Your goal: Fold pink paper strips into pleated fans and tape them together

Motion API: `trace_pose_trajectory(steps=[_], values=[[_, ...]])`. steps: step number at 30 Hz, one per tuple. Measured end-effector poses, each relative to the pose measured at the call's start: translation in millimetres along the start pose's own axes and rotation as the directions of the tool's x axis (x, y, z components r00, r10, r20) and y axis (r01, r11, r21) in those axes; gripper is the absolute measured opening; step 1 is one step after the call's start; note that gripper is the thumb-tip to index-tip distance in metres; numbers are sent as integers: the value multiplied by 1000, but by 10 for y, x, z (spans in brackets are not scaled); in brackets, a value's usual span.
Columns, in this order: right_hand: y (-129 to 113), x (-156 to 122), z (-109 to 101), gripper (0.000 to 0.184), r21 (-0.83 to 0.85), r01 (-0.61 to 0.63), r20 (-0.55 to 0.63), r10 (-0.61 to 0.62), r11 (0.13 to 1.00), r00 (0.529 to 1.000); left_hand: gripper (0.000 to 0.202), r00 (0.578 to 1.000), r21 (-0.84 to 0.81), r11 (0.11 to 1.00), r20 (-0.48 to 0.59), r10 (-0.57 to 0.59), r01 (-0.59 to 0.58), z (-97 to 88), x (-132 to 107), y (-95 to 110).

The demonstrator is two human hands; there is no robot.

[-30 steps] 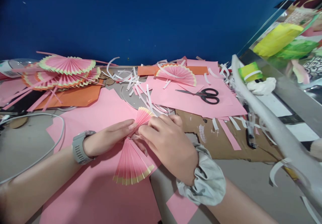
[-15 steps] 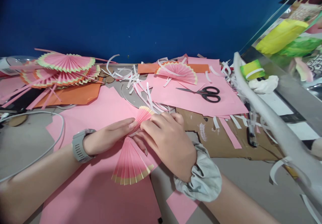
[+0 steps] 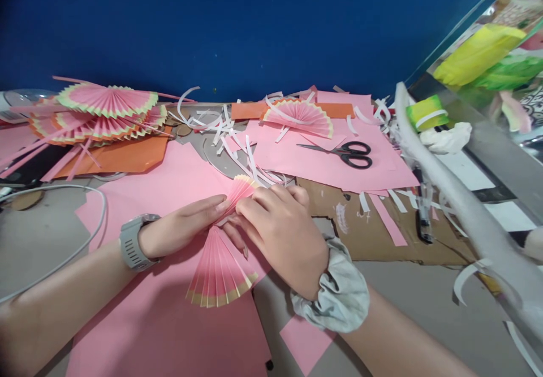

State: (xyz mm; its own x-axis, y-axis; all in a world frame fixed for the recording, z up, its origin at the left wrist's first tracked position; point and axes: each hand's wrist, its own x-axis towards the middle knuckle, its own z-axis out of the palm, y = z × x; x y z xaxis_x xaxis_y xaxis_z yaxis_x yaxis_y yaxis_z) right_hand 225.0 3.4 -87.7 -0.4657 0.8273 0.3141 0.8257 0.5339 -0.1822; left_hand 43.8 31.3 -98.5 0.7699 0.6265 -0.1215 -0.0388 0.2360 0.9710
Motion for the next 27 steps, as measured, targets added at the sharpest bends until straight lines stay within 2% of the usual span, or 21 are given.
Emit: trace_pose_trajectory(steps=[9, 16, 22, 27], values=[[-12, 1, 30, 12, 20, -20, -58, 21, 1000, 998, 31, 1000, -55, 998, -5, 3, -3, -9, 8, -56], [-41, -1, 26, 16, 26, -68, -28, 69, 997, 997, 29, 991, 67, 997, -126, -32, 40, -22, -25, -84], [-64, 1, 40, 18, 33, -100, -35, 101, 994, 994, 32, 990, 131, 991, -142, -21, 40, -25, -24, -101], [-48, 0, 40, 16, -1, -63, -42, 63, 998, 997, 31, 991, 137, 990, -135, 0, 19, -15, -15, -76]])
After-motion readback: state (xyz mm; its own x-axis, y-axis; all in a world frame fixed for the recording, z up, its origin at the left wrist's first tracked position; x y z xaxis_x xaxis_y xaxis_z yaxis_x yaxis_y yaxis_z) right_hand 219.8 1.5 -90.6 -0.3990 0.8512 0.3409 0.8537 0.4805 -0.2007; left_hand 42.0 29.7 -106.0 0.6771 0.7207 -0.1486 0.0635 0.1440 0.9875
